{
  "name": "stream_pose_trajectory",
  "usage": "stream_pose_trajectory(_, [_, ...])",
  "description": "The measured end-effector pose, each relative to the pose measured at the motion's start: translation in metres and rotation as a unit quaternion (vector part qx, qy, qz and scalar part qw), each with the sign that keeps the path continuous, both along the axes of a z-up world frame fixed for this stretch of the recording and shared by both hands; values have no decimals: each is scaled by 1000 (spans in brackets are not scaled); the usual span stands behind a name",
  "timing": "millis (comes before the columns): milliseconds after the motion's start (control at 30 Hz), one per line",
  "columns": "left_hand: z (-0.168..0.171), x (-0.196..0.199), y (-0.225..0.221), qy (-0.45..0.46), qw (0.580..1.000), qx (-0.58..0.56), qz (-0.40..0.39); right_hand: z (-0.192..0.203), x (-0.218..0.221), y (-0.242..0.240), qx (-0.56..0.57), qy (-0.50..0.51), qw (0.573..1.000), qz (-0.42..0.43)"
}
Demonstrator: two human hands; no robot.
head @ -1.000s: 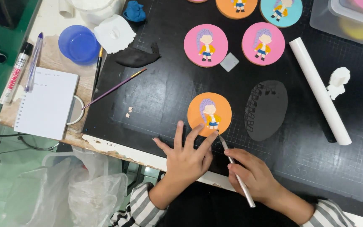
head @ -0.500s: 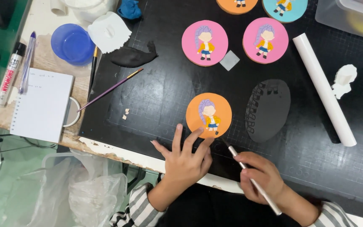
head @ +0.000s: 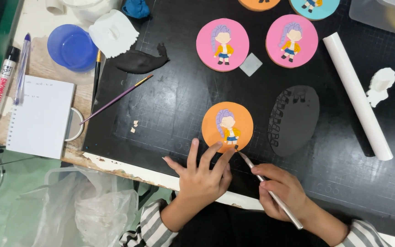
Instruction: Detailing small circular clay figures featuring cartoon characters using a fine-tipped tool.
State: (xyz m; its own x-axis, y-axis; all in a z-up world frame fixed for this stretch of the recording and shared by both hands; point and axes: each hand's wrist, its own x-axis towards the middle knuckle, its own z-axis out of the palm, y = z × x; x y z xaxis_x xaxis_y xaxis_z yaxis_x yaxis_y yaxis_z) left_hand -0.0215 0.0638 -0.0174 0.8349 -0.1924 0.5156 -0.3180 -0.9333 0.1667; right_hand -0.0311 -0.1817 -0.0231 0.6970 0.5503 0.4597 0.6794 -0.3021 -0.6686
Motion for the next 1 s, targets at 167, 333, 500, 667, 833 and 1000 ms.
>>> stream_pose_trajectory(167, [0, 0, 0, -1, 1000, 1, -1, 2, 2, 3, -1, 4, 1000, -2])
stream_pose_trajectory(333, [0, 0, 1, -1, 1000, 7, -3, -3, 0, 2, -21, 5, 1000, 5])
stream_pose_trajectory(500, [-2, -1, 0, -2, 1000, 3, 3, 0, -1, -1, -3, 2, 1000, 0])
stream_pose_trajectory(667, [-2, -1, 0, 1, 1000, -5, 0, 6, 2, 0, 10, -1, 1000, -11])
stream_pose_trajectory(833, [-2, -1, -1, 2, 1000, -1, 6, 2, 3, 1, 8, 5, 1000, -8])
stream_pose_trajectory(1000, [-2, -1, -1, 0, 1000, 3, 5, 5, 3, 3, -10, -3, 1000, -14])
